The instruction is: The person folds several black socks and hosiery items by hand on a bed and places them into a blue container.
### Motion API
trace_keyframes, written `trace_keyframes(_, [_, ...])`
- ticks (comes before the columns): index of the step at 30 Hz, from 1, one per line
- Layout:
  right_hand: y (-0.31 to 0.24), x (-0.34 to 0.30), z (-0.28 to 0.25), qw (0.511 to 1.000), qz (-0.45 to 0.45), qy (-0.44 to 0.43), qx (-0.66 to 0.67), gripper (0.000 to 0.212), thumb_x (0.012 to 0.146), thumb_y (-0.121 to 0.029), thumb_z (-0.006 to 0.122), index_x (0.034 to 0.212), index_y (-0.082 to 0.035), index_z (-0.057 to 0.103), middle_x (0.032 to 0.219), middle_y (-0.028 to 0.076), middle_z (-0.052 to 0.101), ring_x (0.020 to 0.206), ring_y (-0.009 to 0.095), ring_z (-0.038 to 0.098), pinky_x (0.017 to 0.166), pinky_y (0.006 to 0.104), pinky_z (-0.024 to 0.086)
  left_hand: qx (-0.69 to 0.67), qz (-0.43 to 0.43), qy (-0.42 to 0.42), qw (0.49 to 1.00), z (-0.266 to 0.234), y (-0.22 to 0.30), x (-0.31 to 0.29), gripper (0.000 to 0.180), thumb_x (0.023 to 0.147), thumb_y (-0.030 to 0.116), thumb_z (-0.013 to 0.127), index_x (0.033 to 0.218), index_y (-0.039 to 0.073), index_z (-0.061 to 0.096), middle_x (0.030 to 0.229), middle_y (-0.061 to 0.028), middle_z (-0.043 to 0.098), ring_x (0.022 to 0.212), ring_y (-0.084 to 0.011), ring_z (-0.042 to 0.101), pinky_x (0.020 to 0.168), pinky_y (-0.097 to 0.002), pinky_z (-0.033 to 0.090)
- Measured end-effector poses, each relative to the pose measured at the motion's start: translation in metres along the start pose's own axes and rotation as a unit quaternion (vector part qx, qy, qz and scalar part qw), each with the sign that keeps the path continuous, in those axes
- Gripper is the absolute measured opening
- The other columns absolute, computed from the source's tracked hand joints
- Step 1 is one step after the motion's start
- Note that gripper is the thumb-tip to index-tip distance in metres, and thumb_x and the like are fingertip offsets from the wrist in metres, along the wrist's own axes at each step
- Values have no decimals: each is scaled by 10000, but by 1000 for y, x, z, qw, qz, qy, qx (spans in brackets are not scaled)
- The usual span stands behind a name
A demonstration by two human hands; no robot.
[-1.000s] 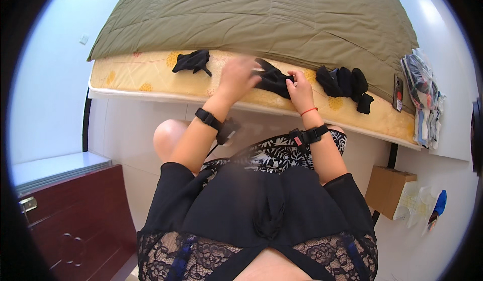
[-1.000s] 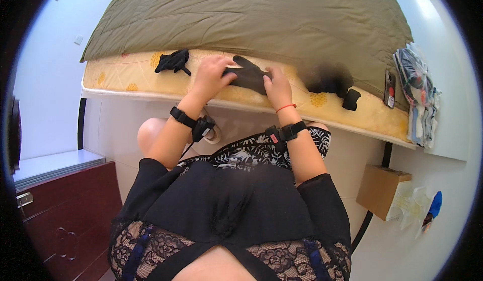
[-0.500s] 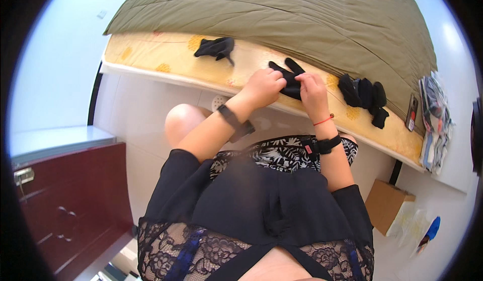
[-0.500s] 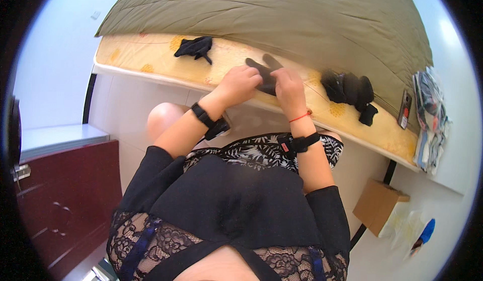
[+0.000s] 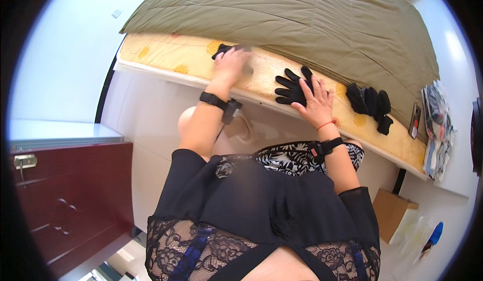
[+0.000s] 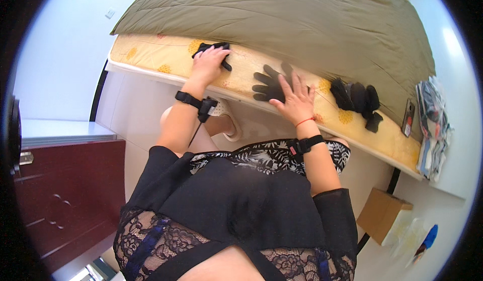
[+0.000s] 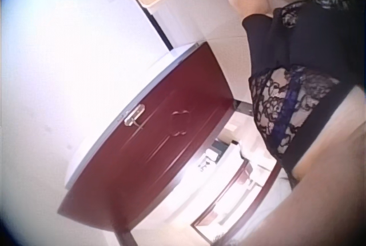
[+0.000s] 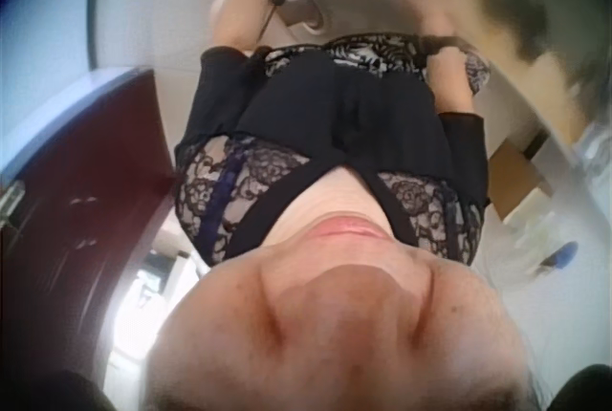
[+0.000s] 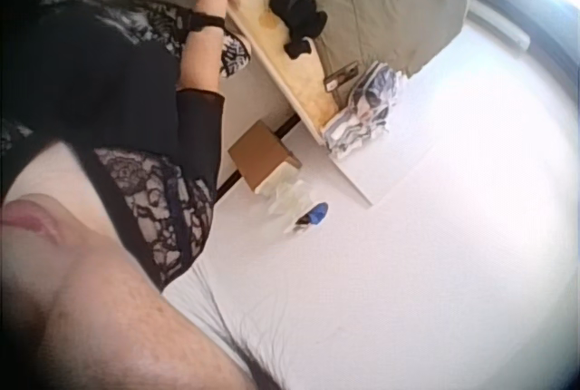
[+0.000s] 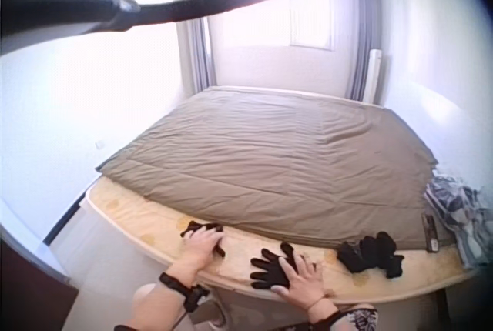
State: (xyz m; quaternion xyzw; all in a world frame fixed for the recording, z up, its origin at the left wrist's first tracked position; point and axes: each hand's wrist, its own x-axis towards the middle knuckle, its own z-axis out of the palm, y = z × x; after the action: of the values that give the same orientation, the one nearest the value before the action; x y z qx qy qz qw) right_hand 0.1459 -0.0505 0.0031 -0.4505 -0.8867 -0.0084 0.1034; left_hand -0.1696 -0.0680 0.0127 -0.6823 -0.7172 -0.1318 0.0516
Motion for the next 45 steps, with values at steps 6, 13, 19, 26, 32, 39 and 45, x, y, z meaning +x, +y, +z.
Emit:
trace_keyframes(6, [1, -3, -2, 996, -19, 26, 81, 703, 858, -563, 580, 1437, -188, 447, 1515, 133, 368, 1400, 350, 321, 1139, 536, 228, -273, -52, 45, 960, -34, 35, 10, 151, 881, 128, 643, 1017, 67, 664, 801, -87, 692, 735, -214, 666, 664, -325, 514])
trace_keyframes(13, [-16, 0, -28, 667, 148, -50, 728, 525, 935, -272, 656, 1359, -43, 448, 1213, 61, 574, 1068, 149, 587, 838, 301, 526, -816, -166, -135, 537, -40, 137, -14, 158, 921, 116, 647, 1021, 48, 545, 997, -52, 624, 886, -152, 634, 791, -298, 540])
trace_keyframes(19, [-2, -11, -63, 431, 268, -62, 859, 379, 954, -228, 629, 1280, -82, 506, 1221, 29, 550, 982, 154, 612, 838, 355, 560, -865, -163, -172, 442, -34, 138, -25, 128, 900, 11, 545, 1012, 66, 519, 1023, -63, 596, 992, -188, 605, 918, -369, 519])
trace_keyframes(26, [3, -14, -55, 428, 256, -120, 858, 196, 951, -181, 623, 1123, -104, 568, 1042, 8, 616, 909, 120, 615, 760, 287, 557, -791, -116, -205, 565, -32, 134, -31, 514, 841, -6, 619, 1313, 59, 428, 1247, -147, 541, 1113, -235, 572, 946, -370, 489])
trace_keyframes(32, [5, -12, -49, 683, 119, -128, 709, 150, 883, -104, 667, 919, -103, 521, 886, -48, 520, 795, 30, 532, 643, 224, 504, -632, 39, -204, 747, -36, 144, -33, 810, 765, 229, 827, 1396, -5, 375, 1307, -150, 526, 1182, -180, 521, 981, -318, 447])
trace_keyframes(39, [29, -19, -64, 667, 197, -182, 695, 161, 882, -125, 677, 956, -96, 537, 840, -31, 542, 744, 64, 562, 589, 218, 506, -683, -102, -180, 701, 19, 117, -38, 297, 938, 229, 622, 1130, 3, 616, 928, -17, 649, 805, -81, 573, 688, -254, 476])
trace_keyframes(45, [22, -18, -58, 658, 267, -81, 700, 372, 937, -238, 628, 1255, -75, 529, 1085, 26, 602, 891, 105, 607, 697, 258, 547, -841, -236, -272, 402, -23, 122, -29, 424, 989, 269, 526, 1341, 37, 486, 1254, -76, 592, 1161, -197, 570, 960, -362, 469])
